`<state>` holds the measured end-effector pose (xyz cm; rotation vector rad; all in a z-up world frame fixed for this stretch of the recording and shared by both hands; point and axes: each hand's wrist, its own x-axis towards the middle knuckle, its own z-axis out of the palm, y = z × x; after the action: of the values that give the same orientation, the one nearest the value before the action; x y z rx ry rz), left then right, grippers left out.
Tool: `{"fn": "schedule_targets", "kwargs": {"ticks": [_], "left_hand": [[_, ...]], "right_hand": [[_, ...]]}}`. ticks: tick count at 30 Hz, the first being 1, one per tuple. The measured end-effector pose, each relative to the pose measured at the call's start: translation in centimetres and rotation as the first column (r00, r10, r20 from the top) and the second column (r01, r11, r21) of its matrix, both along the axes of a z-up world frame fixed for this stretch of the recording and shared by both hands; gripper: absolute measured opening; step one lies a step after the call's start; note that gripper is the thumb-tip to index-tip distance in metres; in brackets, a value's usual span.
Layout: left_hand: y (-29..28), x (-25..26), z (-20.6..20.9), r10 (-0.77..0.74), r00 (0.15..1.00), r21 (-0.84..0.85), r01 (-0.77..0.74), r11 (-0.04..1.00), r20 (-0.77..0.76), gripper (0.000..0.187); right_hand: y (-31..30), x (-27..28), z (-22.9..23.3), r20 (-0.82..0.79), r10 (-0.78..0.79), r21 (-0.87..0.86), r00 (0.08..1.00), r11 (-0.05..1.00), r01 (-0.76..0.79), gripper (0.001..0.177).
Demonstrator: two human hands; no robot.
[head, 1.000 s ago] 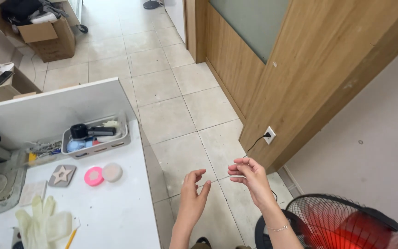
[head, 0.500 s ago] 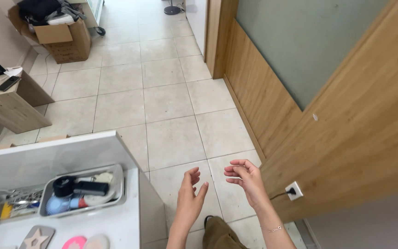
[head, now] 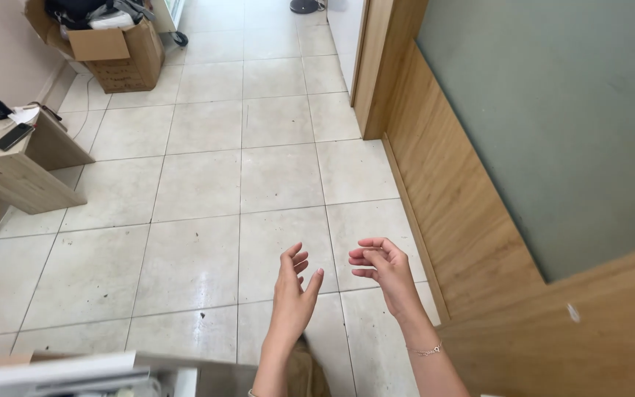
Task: Moving flower-shaped candles from a display shelf to a workbench.
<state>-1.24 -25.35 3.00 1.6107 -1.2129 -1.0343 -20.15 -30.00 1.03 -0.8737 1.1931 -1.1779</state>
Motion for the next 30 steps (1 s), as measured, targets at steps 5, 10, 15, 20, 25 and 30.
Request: {"fn": "schedule_targets", "kwargs": {"ticks": [5, 10, 15, 20, 25, 30], "left_hand": [[-11.4, 1.7, -1.5, -0.039, 0.999, -0.054, 0.041, 0.998, 0.036, 0.056], [-25.0, 4.4, -1.1, -0.055, 0.998, -0.145, 0.061, 0.988, 0.044, 0.05], [-37.6, 6.9, 1.3, -0.065, 0.997, -0.126, 0.069, 0.99, 0.038, 0.054], [-47.6, 8.1, 1.2, -0.091, 0.995, -0.107, 0.095, 0.99, 0.036, 0.059], [-57.8, 8.6, 0.5, -0.08, 0.997, -0.113, 0.08, 0.99, 0.007, 0.065], [-69.9, 8.3, -0.1, -0.047, 0.999, -0.148, 0.044, 0.988, -0.011, 0.067]], "right_hand": [[-10.9, 1.6, -1.5, 0.005, -0.002, 0.013, 1.0, 1.0, 0.002, 0.021], [-24.2, 3.7, -0.9, 0.0, -0.009, -0.014, 1.0, 1.0, 0.009, 0.022], [-36.5, 5.6, 0.6, 0.003, -0.039, -0.046, 0.999, 0.998, 0.039, 0.021], [-46.4, 6.7, 0.8, -0.009, -0.076, -0.029, 0.997, 0.997, 0.075, 0.022], [-57.1, 7.3, 0.2, -0.014, -0.065, -0.029, 0.998, 0.998, 0.064, 0.024], [-70.2, 7.1, 0.2, -0.026, -0.029, -0.054, 0.999, 0.998, 0.028, 0.025]]}}
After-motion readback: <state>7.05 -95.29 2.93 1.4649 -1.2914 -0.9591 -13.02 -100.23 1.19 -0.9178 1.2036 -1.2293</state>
